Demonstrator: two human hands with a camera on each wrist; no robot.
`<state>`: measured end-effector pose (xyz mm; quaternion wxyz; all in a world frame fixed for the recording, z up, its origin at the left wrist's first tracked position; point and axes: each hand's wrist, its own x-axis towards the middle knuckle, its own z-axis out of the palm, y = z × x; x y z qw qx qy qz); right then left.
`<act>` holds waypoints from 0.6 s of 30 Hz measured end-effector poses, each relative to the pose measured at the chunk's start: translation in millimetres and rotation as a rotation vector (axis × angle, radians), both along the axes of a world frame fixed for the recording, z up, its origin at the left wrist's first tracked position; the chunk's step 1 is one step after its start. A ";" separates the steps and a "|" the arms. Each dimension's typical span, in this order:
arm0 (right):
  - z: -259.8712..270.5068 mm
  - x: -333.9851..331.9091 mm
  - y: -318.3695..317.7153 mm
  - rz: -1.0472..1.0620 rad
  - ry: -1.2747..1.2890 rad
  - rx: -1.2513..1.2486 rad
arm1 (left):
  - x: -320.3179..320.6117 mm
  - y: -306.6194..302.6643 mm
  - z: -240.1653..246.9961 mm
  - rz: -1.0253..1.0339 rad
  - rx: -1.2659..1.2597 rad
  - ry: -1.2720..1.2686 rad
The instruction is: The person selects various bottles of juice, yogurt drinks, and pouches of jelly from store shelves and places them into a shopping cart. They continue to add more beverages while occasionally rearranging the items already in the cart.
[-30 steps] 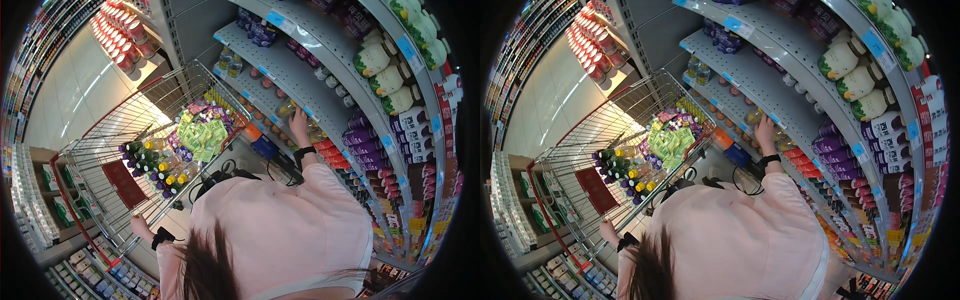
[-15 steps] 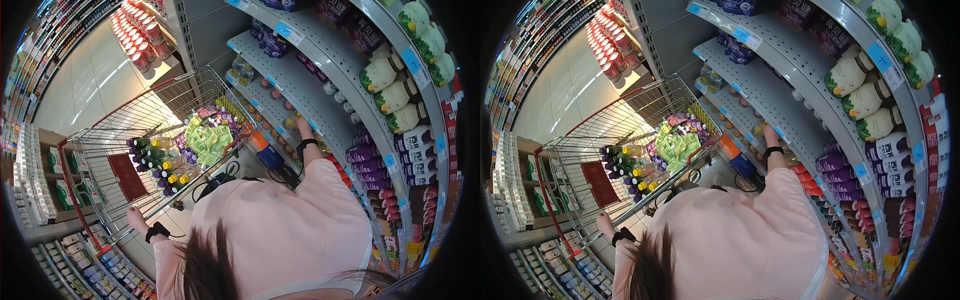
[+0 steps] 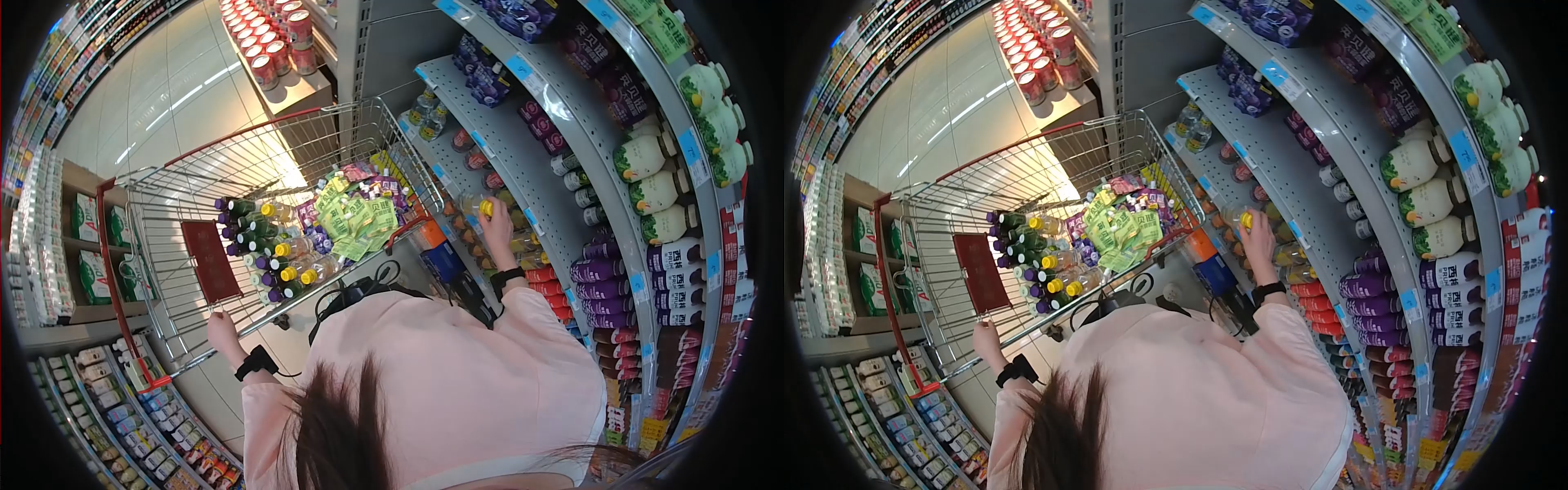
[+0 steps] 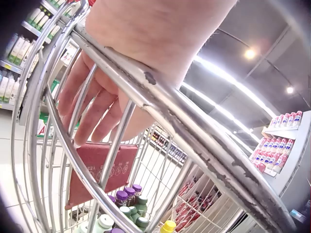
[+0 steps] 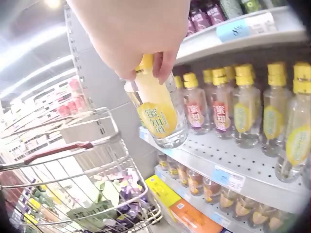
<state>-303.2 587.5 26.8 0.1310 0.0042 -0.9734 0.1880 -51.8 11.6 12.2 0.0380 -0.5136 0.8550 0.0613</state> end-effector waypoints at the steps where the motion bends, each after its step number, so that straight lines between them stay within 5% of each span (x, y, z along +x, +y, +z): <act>1: 9.4 2.1 -9.0 0.016 0.047 -0.012 | -0.8 1.0 0.7 0.002 -0.004 0.007; 7: 71.5 -15.0 -84.3 0.269 0.353 -0.050 | -2.3 4.4 6.0 0.012 0.040 0.018; 14: 89.3 -63.3 -207.7 0.522 0.023 -0.163 | 2.4 1.4 -4.5 -0.015 0.013 0.110; 18: 45.5 -89.1 -289.7 0.652 -0.118 -0.136 | 0.0 3.6 3.5 0.006 0.047 0.101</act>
